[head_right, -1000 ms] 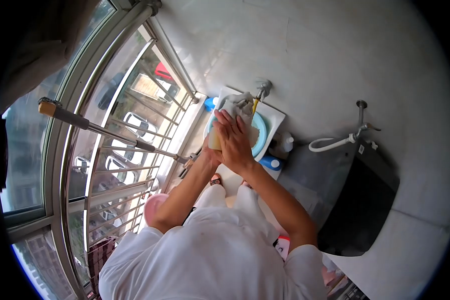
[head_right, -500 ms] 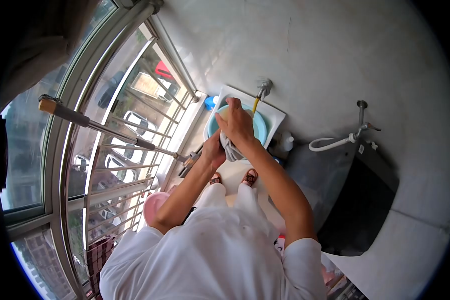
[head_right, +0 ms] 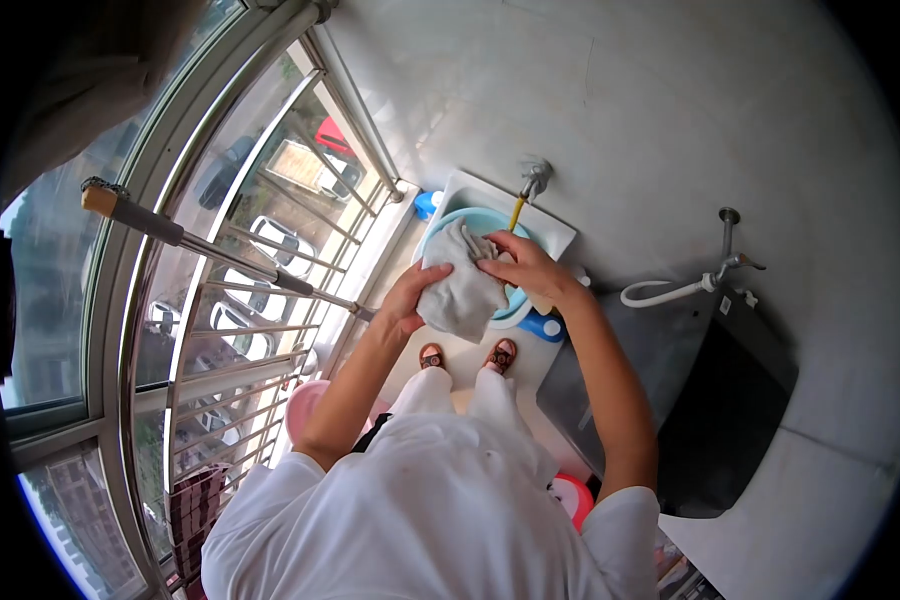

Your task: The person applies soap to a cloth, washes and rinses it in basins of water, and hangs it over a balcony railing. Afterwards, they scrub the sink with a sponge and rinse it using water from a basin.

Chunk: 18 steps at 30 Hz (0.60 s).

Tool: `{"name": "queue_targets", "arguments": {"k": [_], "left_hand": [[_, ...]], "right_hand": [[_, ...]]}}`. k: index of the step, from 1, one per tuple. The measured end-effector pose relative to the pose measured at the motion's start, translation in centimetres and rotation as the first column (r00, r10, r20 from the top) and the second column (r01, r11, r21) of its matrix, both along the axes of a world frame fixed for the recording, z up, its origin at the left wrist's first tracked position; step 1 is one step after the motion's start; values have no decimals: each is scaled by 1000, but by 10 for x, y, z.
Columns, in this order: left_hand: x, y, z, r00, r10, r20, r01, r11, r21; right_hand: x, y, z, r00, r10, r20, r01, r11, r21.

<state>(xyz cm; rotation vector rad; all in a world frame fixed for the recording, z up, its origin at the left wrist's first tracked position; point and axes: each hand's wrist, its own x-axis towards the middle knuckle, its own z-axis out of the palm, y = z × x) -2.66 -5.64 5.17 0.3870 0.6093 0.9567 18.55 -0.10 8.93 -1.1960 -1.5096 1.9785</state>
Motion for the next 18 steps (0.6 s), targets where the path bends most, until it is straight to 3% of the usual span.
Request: {"name": "queue_targets", "arguments": {"k": [1, 3, 5, 6, 9, 10, 12, 14, 15, 16, 17, 18], "left_hand": [[-3, 4, -4, 998, -47, -43, 49, 998, 50], [-14, 10, -23, 983, -126, -137, 145, 979, 144], [-29, 12, -55, 947, -53, -317, 84, 993, 86], [-32, 14, -63, 915, -23, -403, 52, 997, 61], [-4, 15, -35, 995, 12, 94, -2, 995, -104], [5, 14, -31, 964, 49, 262, -6, 987, -163], [13, 30, -69, 789, -47, 612, 123, 989, -84], [24, 37, -77, 585, -164, 794, 97, 986, 132], [24, 23, -9, 736, -19, 677, 44, 999, -19], [24, 15, 29, 851, 113, 513, -35, 987, -159], [27, 17, 27, 844, 118, 524, -67, 991, -116], [29, 19, 17, 949, 135, 285, -162, 984, 72]], "right_hand": [[-3, -4, 4, 997, 8, 77, -22, 984, 176], [6, 4, 10, 992, -61, 109, 37, 978, 204], [8, 7, 22, 978, -190, 82, 153, 932, 330], [6, 6, 31, 981, -171, 92, 127, 922, 367], [-22, -5, 42, 990, -72, 124, 5, 879, 476], [-34, -13, 39, 982, 32, 186, -133, 816, 562], [-49, -27, 44, 973, 148, 179, -223, 809, 544], [-46, -15, 52, 980, -194, 34, 129, 765, 631], [-40, -4, 64, 923, -382, -42, 313, 682, 661], [-37, 1, 75, 823, -554, -126, 481, 563, 672], [-44, -4, 81, 828, -557, -67, 418, 533, 736], [-59, -7, 71, 908, -418, -34, 225, 417, 881]]}}
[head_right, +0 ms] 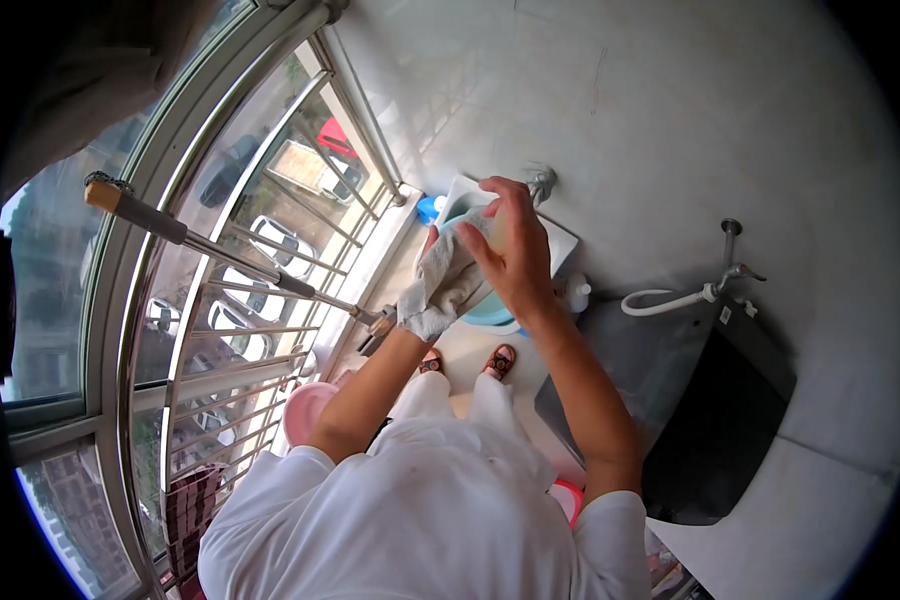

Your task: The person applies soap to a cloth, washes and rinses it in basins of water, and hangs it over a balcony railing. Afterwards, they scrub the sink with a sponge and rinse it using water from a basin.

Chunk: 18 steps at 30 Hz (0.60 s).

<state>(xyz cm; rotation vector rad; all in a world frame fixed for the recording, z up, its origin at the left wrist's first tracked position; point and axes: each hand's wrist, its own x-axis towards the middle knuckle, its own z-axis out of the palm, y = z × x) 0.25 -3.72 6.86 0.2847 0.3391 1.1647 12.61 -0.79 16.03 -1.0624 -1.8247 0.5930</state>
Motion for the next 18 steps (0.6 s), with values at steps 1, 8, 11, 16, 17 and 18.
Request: {"name": "queue_targets", "arguments": {"k": [1, 8, 11, 16, 17, 18], "left_hand": [[3, 1, -20, 956, 105, -273, -61, 985, 163], [10, -1, -23, 690, 172, -704, 105, 938, 332], [6, 0, -66, 592, 362, -720, -20, 900, 436], [1, -14, -51, 229, 440, -868, 163, 862, 480], [1, -18, -51, 203, 441, -875, 203, 855, 478], [1, -22, -51, 176, 442, -879, 242, 847, 474]], "right_hand": [[-20, -6, -19, 968, 60, 245, -105, 979, 172], [-19, 26, -78, 938, -104, 331, 58, 988, 144], [-37, -9, -77, 954, -12, 298, -40, 985, 169], [-7, 38, -95, 962, -157, 224, 168, 985, -32], [-2, 44, -100, 952, -220, 215, 229, 973, -18], [2, 51, -105, 938, -281, 204, 289, 957, -7]]}}
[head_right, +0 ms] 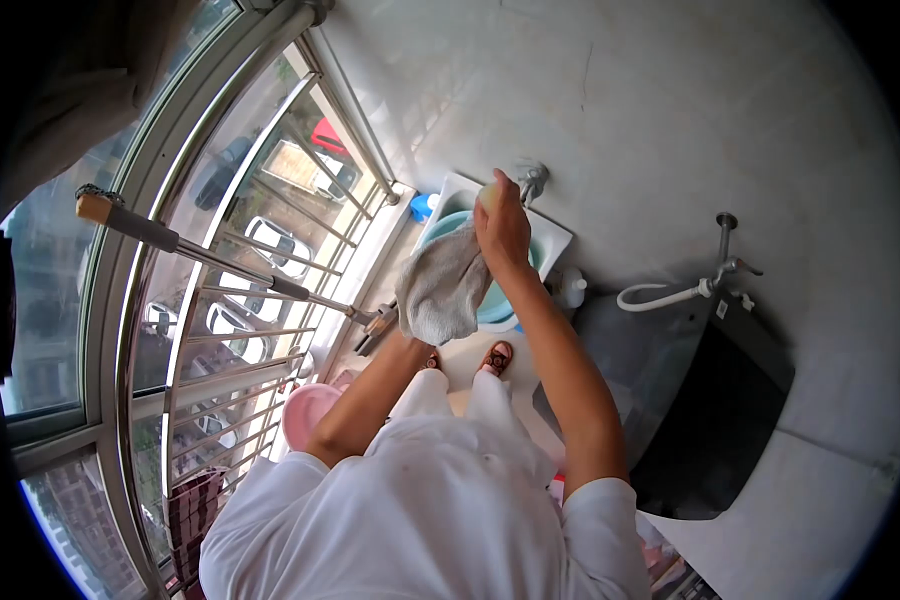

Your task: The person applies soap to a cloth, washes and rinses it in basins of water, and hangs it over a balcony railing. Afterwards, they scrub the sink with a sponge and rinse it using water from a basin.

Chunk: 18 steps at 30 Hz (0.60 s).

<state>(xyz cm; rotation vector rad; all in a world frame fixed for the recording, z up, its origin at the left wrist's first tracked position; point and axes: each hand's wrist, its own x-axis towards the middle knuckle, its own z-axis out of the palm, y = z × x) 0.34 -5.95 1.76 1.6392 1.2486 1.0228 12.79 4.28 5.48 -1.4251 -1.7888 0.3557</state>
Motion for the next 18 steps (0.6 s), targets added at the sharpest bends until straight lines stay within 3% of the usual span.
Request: {"name": "queue_targets", "arguments": {"k": [1, 2, 3, 4, 7, 8, 10, 14, 16, 17, 18], "left_hand": [[-1, -4, 0, 999, -19, -45, 20, 1000, 6], [-8, -8, 18, 955, -25, 297, 73, 986, -153], [-14, -13, 37, 800, 62, 597, 140, 948, -287], [-19, -12, 44, 644, 132, 754, 218, 913, -346], [-30, -3, 45, 295, 273, 916, 404, 833, -378], [-30, -1, 44, 227, 307, 924, 450, 808, -379], [-30, 6, 39, 182, 341, 922, 513, 767, -385], [-51, 14, 9, 205, 398, 894, 549, 710, -442], [-60, 11, -25, 255, 445, 859, 421, 748, -513], [-59, 4, -37, 285, 520, 805, 416, 690, -593], [-49, -1, -32, 254, 498, 829, 509, 660, -552]], "right_hand": [[23, 21, -29, 997, -76, -4, 76, 996, 46], [50, 36, -57, 997, -74, 12, 75, 995, -66], [58, 31, -45, 951, -76, -300, -25, 947, -320], [62, 19, -21, 813, -151, -563, -200, 835, -513], [53, -23, 28, 724, -33, -689, -412, 781, -470], [49, -31, 41, 832, 38, -553, -427, 681, -595], [49, -32, 28, 880, 142, -453, -396, 746, -535], [58, -34, 35, 763, 27, -646, -419, 782, -461], [54, -39, 66, 744, 65, -665, -394, 846, -358], [45, -47, 86, 863, 168, -477, -347, 883, -317], [34, -51, 87, 919, 278, -279, -340, 918, -203]]}}
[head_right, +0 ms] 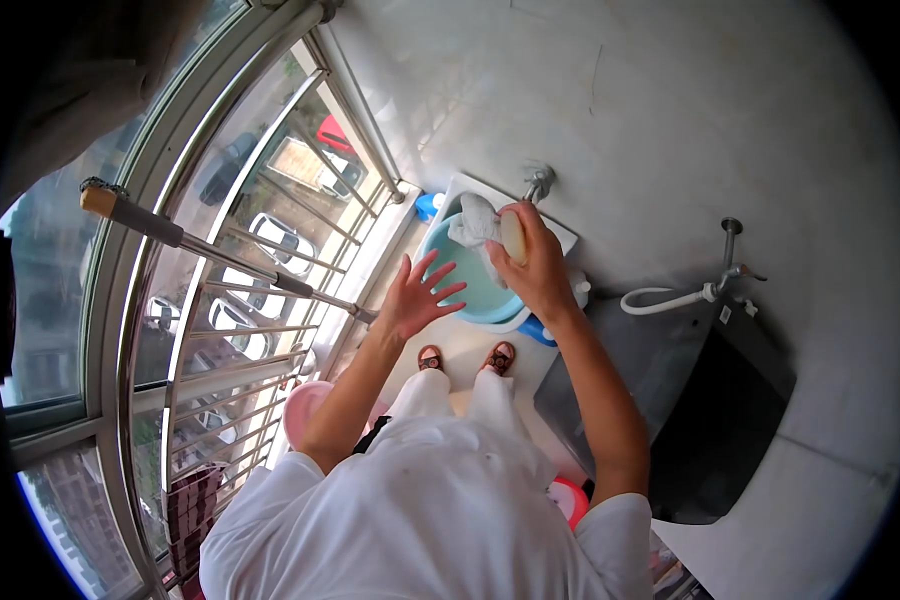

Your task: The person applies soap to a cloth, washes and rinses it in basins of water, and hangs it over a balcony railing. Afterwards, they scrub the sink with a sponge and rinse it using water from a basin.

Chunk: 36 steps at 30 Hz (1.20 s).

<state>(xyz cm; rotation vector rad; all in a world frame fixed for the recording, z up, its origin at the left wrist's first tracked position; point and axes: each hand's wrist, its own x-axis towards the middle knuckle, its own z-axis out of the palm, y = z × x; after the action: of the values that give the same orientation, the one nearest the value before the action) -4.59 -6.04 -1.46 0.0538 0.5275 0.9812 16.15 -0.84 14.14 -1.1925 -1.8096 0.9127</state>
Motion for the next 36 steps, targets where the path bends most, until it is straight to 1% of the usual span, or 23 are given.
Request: {"name": "queue_targets", "arguments": {"k": [2, 4, 5, 7, 9, 11, 12, 13, 14, 17, 20, 21, 22, 23, 24, 25, 26, 28, 30, 31, 32, 34, 36], "left_hand": [[28, 2, 35, 966, -21, 257, -5, 995, 103], [43, 23, 40, 908, 73, 412, -87, 996, 14], [45, 27, 51, 873, 78, 482, -123, 990, 63], [40, 40, 45, 876, 77, 476, -143, 984, 103], [38, 38, 68, 892, 46, 449, -133, 977, 166], [46, 31, 54, 850, 135, 509, -253, 952, 171], [54, 26, 49, 824, 173, 539, -306, 937, 167], [61, 23, 50, 874, 201, 443, -328, 916, 231], [67, 19, 51, 911, 235, 339, -339, 894, 293], [66, 20, 51, 964, 177, 199, -213, 962, 174], [53, 15, 59, 881, 215, 421, -286, 952, 113], [50, 20, 18, 866, 403, -296, -121, 743, 659], [49, 19, 4, 716, 491, -497, -13, 721, 693], [47, 21, 4, 972, 234, 25, -214, 839, 501], [46, 27, 8, 794, 42, 606, -224, 948, 227], [50, 21, 47, 950, 164, 265, -190, 979, 75], [58, 17, 69, 965, 214, 149, -233, 965, 123], [56, 10, 69, 929, 174, 326, -229, 964, 137], [51, 6, 68, 943, 210, 258, -227, 973, 39], [52, 4, 63, 907, 306, -289, -146, 873, 465], [53, 4, 54, 884, 337, -323, -155, 864, 479], [55, 6, 53, 830, 398, -392, -169, 848, 503], [54, 7, 61, 963, 250, 101, -249, 968, -17]], "right_hand": [[-27, -21, -13, 985, 100, 143, -103, 995, 9], [-40, -45, -22, 894, 391, 217, -374, 920, -114], [-43, -51, -23, 921, 350, 173, -370, 923, 102], [-28, -32, -9, 997, 42, -71, -39, 998, 44], [-29, -27, 37, 917, -251, -309, 211, 965, -157], [-51, -22, -4, 995, 11, 104, -36, 969, 243], [-56, -20, -19, 937, 75, 340, -210, 902, 379], [-55, -18, -18, 910, 58, 410, -265, 843, 469], [-51, 2, -40, 910, 26, 414, -222, 873, 434], [-47, 28, -56, 937, -160, 311, 100, 974, 201], [-67, -9, -53, 952, -62, 299, -86, 885, 458], [-74, -29, -37, 934, 73, 349, -212, 902, 377], [-76, -28, -28, 909, 137, 394, -334, 806, 490], [-74, -20, -44, 922, 97, 375, -283, 828, 483], [-69, -5, -59, 932, 51, 358, -232, 844, 484], [-61, 13, -58, 930, -48, 365, -142, 868, 476], [-56, 27, -55, 928, -162, 337, -10, 890, 456], [-47, 35, -50, 909, -195, 368, 160, 979, 125], [-53, 9, -47, 948, -112, 297, -4, 931, 364], [-65, -14, -41, 940, -42, 338, -108, 905, 411], [-75, -31, -37, 926, 26, 378, -208, 868, 450], [-76, -27, -39, 931, -24, 365, -161, 869, 468], [-59, 8, -53, 935, -122, 332, -42, 894, 446]]}}
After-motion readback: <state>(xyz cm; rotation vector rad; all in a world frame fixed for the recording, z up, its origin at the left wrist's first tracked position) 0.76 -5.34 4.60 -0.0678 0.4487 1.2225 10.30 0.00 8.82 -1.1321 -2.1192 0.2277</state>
